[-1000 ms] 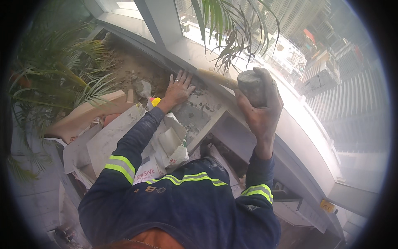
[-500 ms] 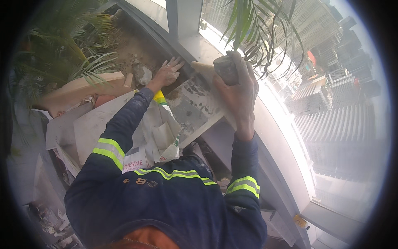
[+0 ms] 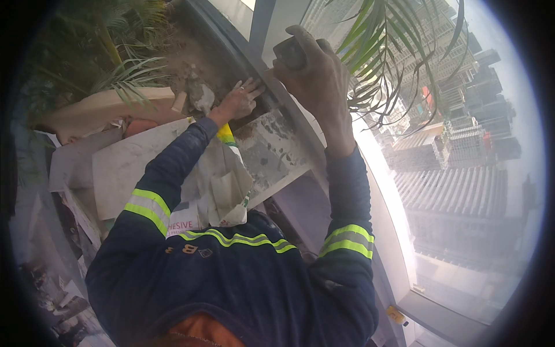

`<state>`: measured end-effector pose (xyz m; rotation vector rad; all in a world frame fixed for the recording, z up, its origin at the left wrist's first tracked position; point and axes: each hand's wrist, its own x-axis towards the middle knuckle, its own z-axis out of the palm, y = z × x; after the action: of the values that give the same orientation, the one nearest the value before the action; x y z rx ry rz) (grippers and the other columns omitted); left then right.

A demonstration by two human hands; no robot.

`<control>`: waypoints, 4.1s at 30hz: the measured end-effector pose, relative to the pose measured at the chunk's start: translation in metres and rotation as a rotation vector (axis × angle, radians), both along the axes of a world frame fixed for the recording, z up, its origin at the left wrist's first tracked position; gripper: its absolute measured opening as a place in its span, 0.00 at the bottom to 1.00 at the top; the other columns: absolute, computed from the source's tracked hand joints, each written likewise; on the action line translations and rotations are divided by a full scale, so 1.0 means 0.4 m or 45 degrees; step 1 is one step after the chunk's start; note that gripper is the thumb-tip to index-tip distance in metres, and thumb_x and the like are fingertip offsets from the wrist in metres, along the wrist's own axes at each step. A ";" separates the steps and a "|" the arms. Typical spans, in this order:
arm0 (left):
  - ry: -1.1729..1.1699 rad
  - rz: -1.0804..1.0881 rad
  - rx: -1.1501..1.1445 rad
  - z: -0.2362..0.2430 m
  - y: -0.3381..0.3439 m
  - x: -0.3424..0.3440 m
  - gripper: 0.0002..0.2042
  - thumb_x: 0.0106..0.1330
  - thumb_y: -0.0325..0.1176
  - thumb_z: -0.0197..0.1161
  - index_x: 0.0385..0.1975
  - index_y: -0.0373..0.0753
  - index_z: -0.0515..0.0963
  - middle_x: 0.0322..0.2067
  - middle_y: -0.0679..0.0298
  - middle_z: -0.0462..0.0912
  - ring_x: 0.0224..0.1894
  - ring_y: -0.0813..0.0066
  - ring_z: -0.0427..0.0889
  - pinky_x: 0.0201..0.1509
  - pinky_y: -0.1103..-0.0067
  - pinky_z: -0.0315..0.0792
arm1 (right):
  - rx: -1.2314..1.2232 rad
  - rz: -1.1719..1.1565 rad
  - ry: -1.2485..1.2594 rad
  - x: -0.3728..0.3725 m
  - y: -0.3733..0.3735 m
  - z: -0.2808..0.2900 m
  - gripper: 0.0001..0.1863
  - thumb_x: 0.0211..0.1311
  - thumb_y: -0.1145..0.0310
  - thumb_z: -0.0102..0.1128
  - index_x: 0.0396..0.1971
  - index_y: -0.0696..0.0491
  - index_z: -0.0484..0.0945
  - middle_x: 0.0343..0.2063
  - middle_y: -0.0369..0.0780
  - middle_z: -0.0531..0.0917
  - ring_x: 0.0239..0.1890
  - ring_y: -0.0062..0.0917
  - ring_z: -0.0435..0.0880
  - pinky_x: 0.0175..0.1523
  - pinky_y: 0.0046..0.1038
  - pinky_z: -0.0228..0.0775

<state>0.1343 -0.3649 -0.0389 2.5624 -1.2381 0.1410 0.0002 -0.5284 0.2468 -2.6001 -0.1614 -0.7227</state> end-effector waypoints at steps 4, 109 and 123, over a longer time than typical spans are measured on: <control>-0.051 0.010 -0.039 -0.007 -0.004 0.002 0.30 0.65 0.38 0.54 0.71 0.44 0.69 0.75 0.53 0.62 0.77 0.48 0.58 0.77 0.51 0.56 | -0.087 -0.046 0.110 0.011 -0.005 0.008 0.31 0.52 0.63 0.75 0.59 0.47 0.79 0.40 0.44 0.89 0.44 0.36 0.90 0.50 0.36 0.80; 0.144 0.583 0.106 0.050 0.202 0.786 0.32 0.74 0.51 0.44 0.72 0.36 0.67 0.77 0.53 0.58 0.81 0.57 0.49 0.79 0.44 0.44 | -0.437 0.463 -0.535 1.574 0.639 -0.507 0.15 0.66 0.52 0.61 0.46 0.44 0.76 0.39 0.45 0.82 0.48 0.48 0.80 0.46 0.50 0.78; 0.180 0.566 0.072 0.059 0.213 0.784 0.30 0.75 0.44 0.41 0.72 0.33 0.65 0.77 0.51 0.56 0.81 0.55 0.47 0.80 0.45 0.42 | -0.156 0.470 -0.547 1.598 0.595 -0.532 0.14 0.62 0.62 0.63 0.46 0.45 0.74 0.41 0.46 0.79 0.47 0.46 0.79 0.47 0.46 0.78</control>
<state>0.4481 -0.2795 -0.0155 2.8018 -0.6175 0.0153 0.6394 -0.2904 0.0340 -2.3844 -0.8120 -1.1429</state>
